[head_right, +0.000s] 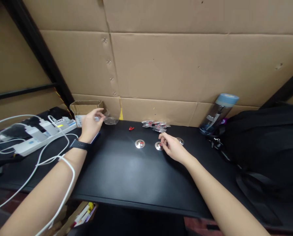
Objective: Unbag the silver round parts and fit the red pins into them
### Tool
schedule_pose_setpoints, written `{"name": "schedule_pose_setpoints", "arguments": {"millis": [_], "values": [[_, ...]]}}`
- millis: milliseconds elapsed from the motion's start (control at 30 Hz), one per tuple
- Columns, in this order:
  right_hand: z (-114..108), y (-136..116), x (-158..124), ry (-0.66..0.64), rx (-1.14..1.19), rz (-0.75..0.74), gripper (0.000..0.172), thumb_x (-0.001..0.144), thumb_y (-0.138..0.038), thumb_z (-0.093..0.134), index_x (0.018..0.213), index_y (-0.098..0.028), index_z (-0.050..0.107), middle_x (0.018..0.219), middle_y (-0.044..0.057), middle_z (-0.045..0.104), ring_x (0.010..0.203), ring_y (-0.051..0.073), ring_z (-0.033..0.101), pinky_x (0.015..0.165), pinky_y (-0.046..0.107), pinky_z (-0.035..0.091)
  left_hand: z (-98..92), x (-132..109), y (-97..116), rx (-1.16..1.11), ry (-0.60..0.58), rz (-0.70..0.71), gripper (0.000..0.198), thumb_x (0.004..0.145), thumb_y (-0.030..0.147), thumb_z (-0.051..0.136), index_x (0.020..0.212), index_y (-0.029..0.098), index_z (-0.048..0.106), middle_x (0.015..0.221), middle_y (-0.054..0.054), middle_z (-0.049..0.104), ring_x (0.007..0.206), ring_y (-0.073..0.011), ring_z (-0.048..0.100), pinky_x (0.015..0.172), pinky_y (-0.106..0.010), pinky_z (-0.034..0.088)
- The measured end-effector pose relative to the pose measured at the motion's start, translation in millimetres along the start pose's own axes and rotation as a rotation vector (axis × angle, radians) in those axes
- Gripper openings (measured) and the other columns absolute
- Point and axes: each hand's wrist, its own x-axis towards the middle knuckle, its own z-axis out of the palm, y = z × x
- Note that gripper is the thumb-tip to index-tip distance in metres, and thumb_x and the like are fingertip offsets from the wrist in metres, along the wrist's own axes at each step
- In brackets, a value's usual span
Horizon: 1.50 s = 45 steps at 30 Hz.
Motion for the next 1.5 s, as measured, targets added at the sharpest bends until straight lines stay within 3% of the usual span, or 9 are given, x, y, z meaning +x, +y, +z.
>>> {"name": "schedule_pose_setpoints", "arguments": {"millis": [133,367,633,833,1100,1167,1333,1400,1500], "values": [[0,-1,0,-0.026,-0.012,0.010,0.019,0.095,-0.020,0.052,0.114,-0.025,0.053,0.087,0.002,0.064,0.071,0.016,0.061,0.065,0.027,0.049,3.3,-2,5,-0.157,0.108,-0.163,0.024,0.086,0.030,0.069,0.107,0.019,0.075,0.101,-0.008,0.071,0.099,-0.0232,0.067,0.094,-0.035,0.051],[0,-3,-1,-0.038,-0.013,-0.004,0.016,0.095,-0.021,0.053,0.111,-0.024,0.055,0.085,0.003,0.066,0.071,0.017,0.061,0.066,0.028,0.049,14.1,1,-5,-0.546,-0.086,-0.613,0.025,0.083,0.043,0.070,0.087,0.020,0.061,0.089,-0.009,0.075,0.086,-0.0233,0.073,0.070,-0.030,0.051],[-1,-5,-1,-0.054,-0.018,-0.010,0.016,0.096,-0.019,0.052,0.111,-0.024,0.055,0.086,0.003,0.066,0.072,0.017,0.061,0.067,0.029,0.051,1.2,0,4,-0.362,-0.205,-0.347,0.025,0.064,0.032,0.086,0.075,0.023,0.066,0.076,-0.005,0.074,0.090,-0.0282,0.072,0.081,-0.036,0.053],[-1,-7,-1,-0.055,-0.015,-0.012,0.016,0.096,-0.019,0.053,0.111,-0.024,0.055,0.085,0.003,0.067,0.071,0.016,0.062,0.068,0.028,0.051,10.0,-3,24,-0.589,-0.193,-0.325,0.035,0.091,0.057,0.060,0.091,0.022,0.064,0.095,-0.009,0.076,0.094,-0.0243,0.073,0.082,-0.036,0.055],[-1,-8,-1,-0.071,-0.011,-0.012,0.017,0.096,-0.017,0.052,0.111,-0.023,0.056,0.085,0.002,0.067,0.071,0.015,0.062,0.067,0.026,0.050,1.7,-6,36,-0.122,0.297,-0.177,0.018,0.090,0.038,0.067,0.090,0.022,0.060,0.103,-0.010,0.072,0.110,-0.0287,0.067,0.107,-0.048,0.046],[-1,-8,-1,-0.080,-0.004,-0.014,0.017,0.096,-0.017,0.051,0.111,-0.023,0.055,0.086,0.002,0.067,0.072,0.015,0.062,0.068,0.027,0.050,-1.8,-3,41,-0.385,0.153,-0.184,0.024,0.089,0.043,0.070,0.090,0.022,0.058,0.104,-0.009,0.074,0.106,-0.0263,0.070,0.101,-0.044,0.052],[0,-9,-1,-0.092,0.014,-0.010,0.017,0.096,-0.016,0.051,0.111,-0.024,0.055,0.086,0.002,0.067,0.072,0.016,0.062,0.068,0.027,0.050,-0.4,-4,39,-0.616,-0.646,-0.201,0.034,0.078,0.047,0.082,0.080,0.022,0.059,0.093,-0.011,0.078,0.092,-0.0284,0.075,0.082,-0.042,0.059],[1,-8,-2,-0.090,0.010,-0.010,0.018,0.096,-0.016,0.051,0.111,-0.024,0.055,0.086,0.002,0.067,0.071,0.015,0.062,0.067,0.027,0.050,3.9,-7,37,-0.472,-0.536,-0.172,0.032,0.080,0.046,0.080,0.080,0.022,0.059,0.088,-0.009,0.077,0.091,-0.0280,0.075,0.084,-0.042,0.058],[1,-6,-2,-0.092,0.009,-0.012,0.018,0.096,-0.016,0.051,0.112,-0.024,0.056,0.086,0.002,0.067,0.072,0.015,0.062,0.066,0.026,0.050,6.1,-9,39,-0.312,-0.020,-0.196,0.022,0.090,0.040,0.069,0.090,0.022,0.056,0.098,-0.009,0.076,0.100,-0.0272,0.074,0.093,-0.043,0.055]]}}
